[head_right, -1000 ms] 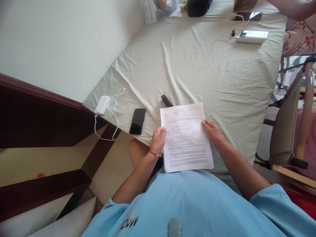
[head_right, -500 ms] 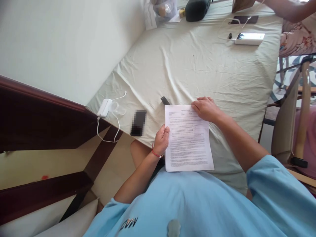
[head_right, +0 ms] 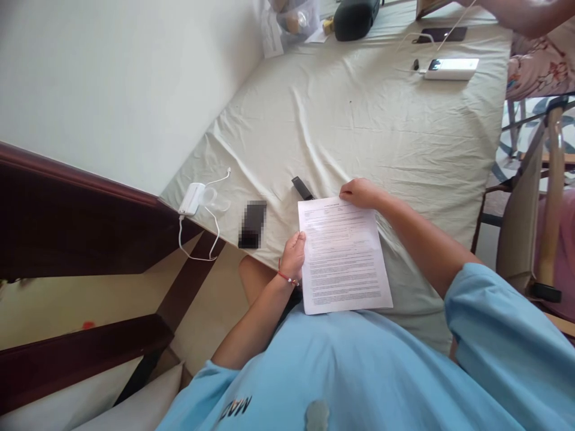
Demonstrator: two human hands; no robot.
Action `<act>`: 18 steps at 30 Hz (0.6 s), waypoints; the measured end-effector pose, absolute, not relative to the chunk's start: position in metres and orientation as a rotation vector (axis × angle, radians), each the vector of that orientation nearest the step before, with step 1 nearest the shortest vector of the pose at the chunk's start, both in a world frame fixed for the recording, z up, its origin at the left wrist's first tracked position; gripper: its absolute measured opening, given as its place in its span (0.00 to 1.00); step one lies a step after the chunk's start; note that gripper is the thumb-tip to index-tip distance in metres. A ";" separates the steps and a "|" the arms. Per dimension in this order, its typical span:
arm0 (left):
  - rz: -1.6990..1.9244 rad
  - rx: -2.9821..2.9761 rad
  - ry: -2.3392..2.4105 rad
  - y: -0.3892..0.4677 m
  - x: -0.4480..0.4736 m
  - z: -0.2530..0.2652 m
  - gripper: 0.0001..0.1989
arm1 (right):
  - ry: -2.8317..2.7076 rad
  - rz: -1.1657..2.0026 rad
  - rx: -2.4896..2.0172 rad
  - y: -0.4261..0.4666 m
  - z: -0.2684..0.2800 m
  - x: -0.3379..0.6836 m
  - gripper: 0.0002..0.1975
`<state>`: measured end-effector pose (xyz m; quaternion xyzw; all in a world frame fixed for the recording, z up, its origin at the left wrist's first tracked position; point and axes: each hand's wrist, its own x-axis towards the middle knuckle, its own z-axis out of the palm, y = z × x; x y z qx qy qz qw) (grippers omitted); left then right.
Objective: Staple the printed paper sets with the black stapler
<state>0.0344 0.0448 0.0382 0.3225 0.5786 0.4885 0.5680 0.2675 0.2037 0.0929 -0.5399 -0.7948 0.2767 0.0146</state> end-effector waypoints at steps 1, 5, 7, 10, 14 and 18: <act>1.152 0.706 1.352 0.045 0.035 0.038 0.21 | -2.496 0.865 -1.677 0.209 0.092 0.264 0.16; 1.147 0.513 1.343 0.048 0.038 0.040 0.19 | -2.587 0.854 -1.651 0.226 0.088 0.249 0.14; 1.136 0.422 1.365 0.051 0.040 0.043 0.18 | -2.613 0.856 -1.630 0.234 0.087 0.243 0.14; 1.101 0.294 1.398 0.055 0.043 0.047 0.16 | -2.640 0.870 -1.607 0.244 0.083 0.237 0.12; 1.095 0.219 1.404 0.059 0.048 0.053 0.12 | -2.634 0.906 -1.596 0.253 0.082 0.234 0.12; 1.120 0.206 1.419 0.061 0.050 0.056 0.10 | -2.627 0.926 -1.622 0.254 0.088 0.233 0.13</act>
